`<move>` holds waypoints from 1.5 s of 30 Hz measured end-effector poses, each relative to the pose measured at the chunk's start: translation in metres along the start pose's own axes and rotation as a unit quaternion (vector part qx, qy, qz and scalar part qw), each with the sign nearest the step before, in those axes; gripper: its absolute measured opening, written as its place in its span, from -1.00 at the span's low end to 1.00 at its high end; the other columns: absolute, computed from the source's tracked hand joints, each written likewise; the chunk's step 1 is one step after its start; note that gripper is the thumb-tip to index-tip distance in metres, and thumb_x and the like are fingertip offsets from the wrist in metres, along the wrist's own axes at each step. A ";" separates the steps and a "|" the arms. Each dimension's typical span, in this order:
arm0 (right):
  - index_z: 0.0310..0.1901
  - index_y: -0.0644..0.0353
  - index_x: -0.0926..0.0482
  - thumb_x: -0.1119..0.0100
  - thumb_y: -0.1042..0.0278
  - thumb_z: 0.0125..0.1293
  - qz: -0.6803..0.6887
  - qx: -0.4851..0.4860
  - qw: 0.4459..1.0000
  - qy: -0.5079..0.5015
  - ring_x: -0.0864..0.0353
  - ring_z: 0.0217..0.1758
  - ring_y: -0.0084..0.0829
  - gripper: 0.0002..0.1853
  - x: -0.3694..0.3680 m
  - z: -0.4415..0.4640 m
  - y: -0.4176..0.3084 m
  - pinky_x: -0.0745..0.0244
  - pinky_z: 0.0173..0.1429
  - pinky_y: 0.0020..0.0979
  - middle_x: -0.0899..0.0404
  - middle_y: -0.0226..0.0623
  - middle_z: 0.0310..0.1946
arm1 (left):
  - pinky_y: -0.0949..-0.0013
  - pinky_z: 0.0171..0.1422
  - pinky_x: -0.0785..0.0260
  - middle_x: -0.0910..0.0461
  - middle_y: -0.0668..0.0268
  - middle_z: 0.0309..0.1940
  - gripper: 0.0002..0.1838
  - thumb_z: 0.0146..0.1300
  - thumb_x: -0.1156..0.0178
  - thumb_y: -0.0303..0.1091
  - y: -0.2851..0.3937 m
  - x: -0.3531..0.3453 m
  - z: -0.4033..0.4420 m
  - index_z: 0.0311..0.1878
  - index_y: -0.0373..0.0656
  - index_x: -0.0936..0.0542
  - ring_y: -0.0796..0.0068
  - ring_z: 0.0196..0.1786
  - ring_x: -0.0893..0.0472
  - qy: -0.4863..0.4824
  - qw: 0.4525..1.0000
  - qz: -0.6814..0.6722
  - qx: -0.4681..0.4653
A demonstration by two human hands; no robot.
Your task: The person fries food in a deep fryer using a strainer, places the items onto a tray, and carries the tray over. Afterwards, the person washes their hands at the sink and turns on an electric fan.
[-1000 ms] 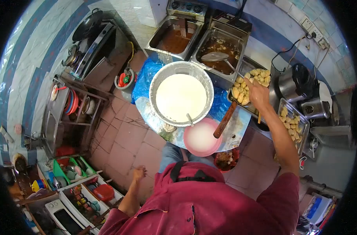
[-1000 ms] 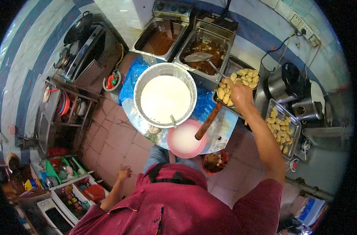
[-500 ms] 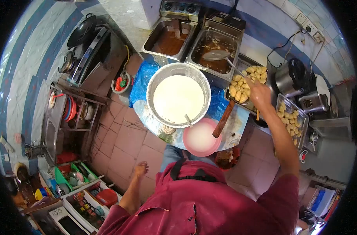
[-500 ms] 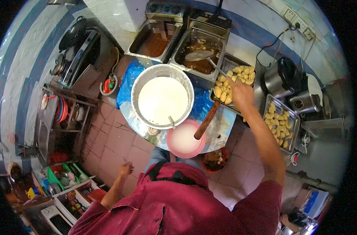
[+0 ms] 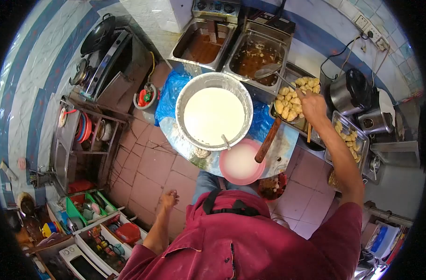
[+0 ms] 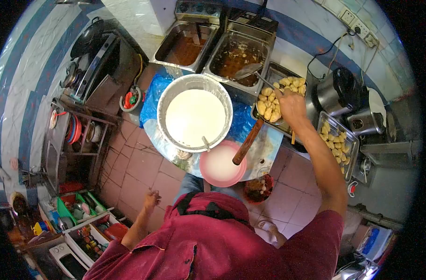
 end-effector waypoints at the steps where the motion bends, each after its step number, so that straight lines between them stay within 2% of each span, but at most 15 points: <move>1: 0.04 0.08 -0.57 -0.05 0.54 0.04 -0.003 -0.013 1.000 0.001 -0.61 -0.46 -0.23 -0.54 0.002 -0.001 0.000 -0.51 -0.39 -0.29 -0.55 -0.13 -0.44 | 0.45 -0.52 -0.37 -0.58 0.24 -0.43 -0.71 0.33 -0.10 -0.18 -0.006 0.000 -0.004 0.00 -0.15 -0.51 0.49 -0.57 -0.50 0.009 1.000 -0.005 0.010; 7: -0.03 0.13 -0.62 -0.06 0.52 0.05 0.036 0.002 0.999 0.024 -0.62 -0.47 -0.27 -0.61 0.004 0.001 -0.034 -0.50 -0.44 -0.33 -0.55 -0.15 -0.47 | 0.44 -0.57 -0.35 -0.56 0.26 -0.46 -0.71 0.32 -0.14 -0.16 -0.021 0.006 -0.011 -0.03 -0.14 -0.52 0.49 -0.59 -0.49 0.034 0.999 -0.007 0.029; 9: 0.08 0.04 -0.57 -0.04 0.55 0.03 0.070 -0.019 0.997 0.023 -0.61 -0.45 -0.16 -0.51 -0.003 -0.004 -0.021 -0.51 -0.38 -0.25 -0.55 -0.09 -0.41 | 0.44 -0.58 -0.34 -0.56 0.27 -0.47 -0.71 0.32 -0.15 -0.15 -0.017 0.007 -0.007 -0.03 -0.13 -0.52 0.50 -0.59 -0.49 0.037 0.999 -0.026 0.028; 11: 0.03 0.09 -0.59 -0.04 0.52 0.04 0.059 -0.046 0.997 0.010 -0.61 -0.50 -0.23 -0.55 -0.002 -0.003 -0.005 -0.51 -0.44 -0.28 -0.55 -0.14 -0.48 | 0.44 -0.57 -0.34 -0.55 0.28 -0.48 -0.71 0.32 -0.14 -0.15 -0.008 0.007 -0.015 -0.03 -0.12 -0.52 0.50 -0.59 -0.49 0.044 0.999 -0.020 0.003; 15: 0.09 0.06 -0.56 0.02 0.51 0.12 0.094 -0.168 0.981 -0.004 -0.63 -0.44 -0.09 -0.55 -0.028 0.016 0.026 -0.54 -0.40 -0.22 -0.60 -0.04 -0.37 | 0.46 -0.57 -0.33 -0.56 0.27 -0.47 -0.71 0.33 -0.13 -0.16 0.000 0.000 -0.025 -0.02 -0.14 -0.52 0.51 -0.58 -0.49 0.065 0.998 -0.020 0.005; 16: 0.12 0.09 -0.53 0.06 0.47 0.19 0.124 -0.209 0.968 -0.060 -0.65 -0.35 -0.03 -0.57 -0.036 0.026 0.030 -0.56 -0.28 -0.14 -0.62 0.01 -0.30 | 0.47 -0.56 -0.33 -0.57 0.27 -0.45 -0.71 0.33 -0.13 -0.16 0.001 -0.003 -0.029 -0.02 -0.15 -0.52 0.51 -0.58 -0.50 0.053 0.998 -0.017 0.010; 19: 0.22 0.00 -0.44 0.04 0.46 0.19 0.142 -0.269 0.950 -0.069 -0.63 -0.22 -0.01 -0.50 -0.075 0.053 0.036 -0.52 -0.18 -0.07 -0.63 -0.03 -0.25 | 0.49 -0.55 -0.33 -0.58 0.26 -0.44 -0.70 0.34 -0.12 -0.16 0.003 -0.008 -0.038 -0.03 -0.17 -0.52 0.51 -0.56 -0.52 0.053 0.999 -0.005 0.011; 23: 0.14 0.02 -0.51 0.15 0.38 0.31 0.196 -0.329 0.921 -0.073 -0.64 -0.11 -0.03 -0.60 -0.109 0.087 0.018 -0.50 -0.02 -0.04 -0.63 -0.04 -0.15 | 0.43 -0.44 -0.40 -0.58 0.25 -0.37 -0.64 0.32 -0.12 -0.13 -0.013 -0.003 -0.043 0.03 -0.19 -0.50 0.52 -0.49 -0.51 0.039 0.999 -0.011 0.005; 25: 0.16 -0.03 -0.50 0.14 0.37 0.31 0.234 -0.375 0.879 -0.178 -0.62 -0.03 -0.06 -0.60 -0.122 0.098 0.003 -0.49 0.02 -0.08 -0.62 -0.08 -0.08 | 0.43 -0.45 -0.39 -0.58 0.26 -0.38 -0.66 0.33 -0.12 -0.15 -0.011 -0.003 -0.047 0.01 -0.18 -0.51 0.53 -0.50 -0.51 0.051 0.999 -0.010 0.013; 30: 0.15 -0.02 -0.52 0.09 0.36 0.28 0.300 -0.356 0.875 -0.132 -0.58 0.05 -0.10 -0.59 -0.108 0.099 -0.042 -0.46 0.10 -0.14 -0.60 -0.11 -0.01 | 0.43 -0.47 -0.37 -0.57 0.30 -0.42 -0.71 0.31 -0.14 -0.19 -0.025 0.005 -0.045 -0.02 -0.16 -0.53 0.53 -0.52 -0.50 0.076 0.997 0.001 0.023; 33: 0.14 -0.01 -0.54 0.09 0.34 0.28 0.330 -0.361 0.864 -0.114 -0.57 0.06 -0.09 -0.60 -0.119 0.096 -0.053 -0.45 0.11 -0.15 -0.58 -0.11 0.01 | 0.44 -0.50 -0.35 -0.55 0.33 -0.48 -0.74 0.30 -0.15 -0.21 -0.027 -0.002 -0.053 -0.05 -0.14 -0.54 0.53 -0.55 -0.48 0.054 0.994 -0.088 0.031; 35: 0.14 -0.01 -0.54 0.09 0.34 0.29 0.340 -0.354 0.866 -0.100 -0.56 0.06 -0.08 -0.60 -0.119 0.092 -0.056 -0.46 0.09 -0.15 -0.58 -0.10 0.02 | 0.50 -0.68 -0.20 -0.43 0.37 -0.64 -0.80 0.35 -0.05 -0.25 -0.019 -0.007 -0.050 -0.36 -0.12 -0.50 0.59 -0.67 -0.39 0.035 0.994 -0.096 0.029; 39: 0.05 0.06 -0.58 0.10 0.34 0.29 0.335 -0.299 0.884 -0.126 -0.59 -0.06 0.00 -0.65 -0.121 0.070 -0.064 -0.47 0.02 -0.06 -0.62 -0.01 -0.13 | 0.48 -0.67 -0.21 -0.44 0.37 -0.63 -0.77 0.36 -0.01 -0.24 -0.030 -0.005 -0.021 -0.39 -0.12 -0.50 0.58 -0.68 -0.40 -0.010 0.996 -0.089 0.006; 41: 0.01 0.08 -0.60 0.09 0.36 0.27 0.321 -0.294 0.887 -0.155 -0.60 -0.11 0.03 -0.66 -0.114 0.055 -0.068 -0.47 -0.02 -0.03 -0.63 0.01 -0.20 | 0.46 -0.64 -0.26 -0.47 0.34 -0.61 -0.77 0.35 -0.02 -0.25 -0.020 -0.006 -0.014 -0.36 -0.16 -0.54 0.54 -0.67 -0.43 0.007 0.993 0.066 -0.098; 45: 0.07 -0.02 -0.59 0.06 0.31 0.28 0.316 -0.238 0.907 -0.148 -0.60 -0.18 0.05 -0.64 -0.083 0.042 -0.071 -0.49 -0.09 -0.07 -0.62 0.03 -0.27 | 0.45 -0.60 -0.30 -0.50 0.30 -0.57 -0.77 0.34 -0.04 -0.26 0.009 -0.014 -0.003 -0.33 -0.19 -0.57 0.51 -0.63 -0.47 0.012 0.993 0.111 -0.045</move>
Point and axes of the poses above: each hand's wrist, its own z-axis towards the middle knuckle, its own x-axis out of the back of the hand, y = z × x, the point moved 5 cm from there along z, towards the middle knuckle
